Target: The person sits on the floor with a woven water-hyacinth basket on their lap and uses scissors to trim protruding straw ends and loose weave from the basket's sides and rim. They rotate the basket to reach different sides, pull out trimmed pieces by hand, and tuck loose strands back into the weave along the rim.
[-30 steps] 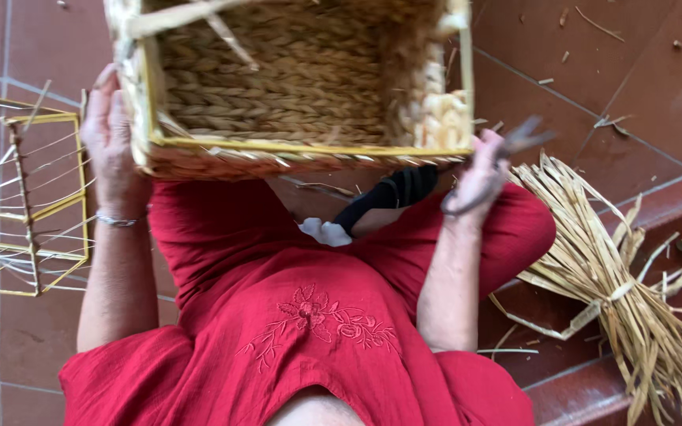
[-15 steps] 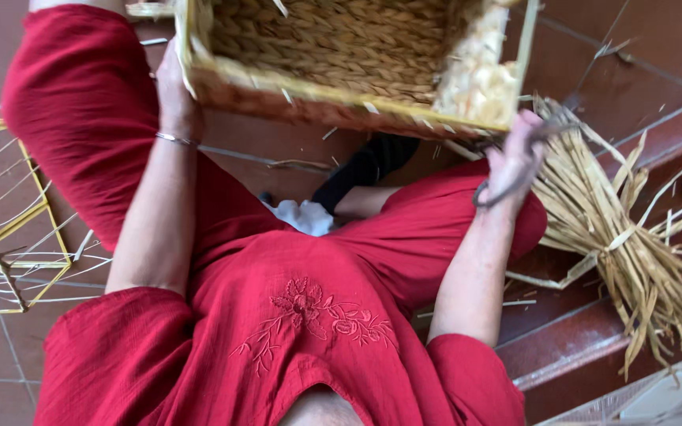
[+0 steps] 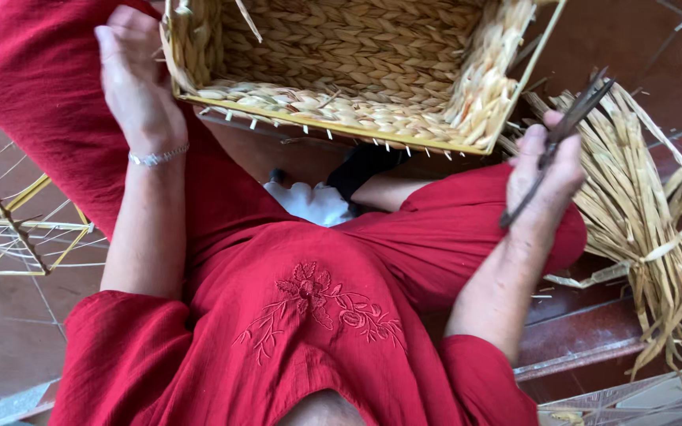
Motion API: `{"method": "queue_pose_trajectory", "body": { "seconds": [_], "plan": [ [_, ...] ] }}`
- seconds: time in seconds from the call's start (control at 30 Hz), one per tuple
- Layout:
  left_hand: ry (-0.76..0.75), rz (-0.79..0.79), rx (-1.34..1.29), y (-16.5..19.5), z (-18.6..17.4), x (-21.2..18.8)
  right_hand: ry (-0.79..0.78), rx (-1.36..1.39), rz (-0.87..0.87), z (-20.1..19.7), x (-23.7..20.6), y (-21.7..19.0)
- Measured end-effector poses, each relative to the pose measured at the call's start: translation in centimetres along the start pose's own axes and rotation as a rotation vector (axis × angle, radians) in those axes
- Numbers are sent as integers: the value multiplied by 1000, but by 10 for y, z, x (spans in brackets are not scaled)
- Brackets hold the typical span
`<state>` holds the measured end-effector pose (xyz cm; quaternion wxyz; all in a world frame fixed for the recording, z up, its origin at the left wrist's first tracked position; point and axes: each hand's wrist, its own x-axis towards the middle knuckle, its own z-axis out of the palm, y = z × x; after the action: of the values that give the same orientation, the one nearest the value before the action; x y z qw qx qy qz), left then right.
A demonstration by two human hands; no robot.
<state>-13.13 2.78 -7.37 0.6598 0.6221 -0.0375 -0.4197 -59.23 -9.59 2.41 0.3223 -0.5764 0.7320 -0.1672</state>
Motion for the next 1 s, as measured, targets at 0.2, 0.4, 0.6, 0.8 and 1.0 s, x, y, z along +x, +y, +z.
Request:
{"method": "queue_pose_trajectory", "body": {
  "seconds": [0.2,0.4,0.6,0.8,1.0],
  "plan": [
    [-431,714,868,46,40,-25,-544,-300,-449,17,21,-71],
    [-1157,387,1174,-38,106,22,-999,-436,-408,69,40,-103],
    [-1344,233,1215,-94,113,38,-1187,-617,-450,104,50,-112],
    [-1232,-122,1123,-83,111,55,-1264,-664,-525,129,52,-119],
    [-1247,-135,1041,-80,110,58,-1238,-605,-578,144,49,-127]
  ]
}}
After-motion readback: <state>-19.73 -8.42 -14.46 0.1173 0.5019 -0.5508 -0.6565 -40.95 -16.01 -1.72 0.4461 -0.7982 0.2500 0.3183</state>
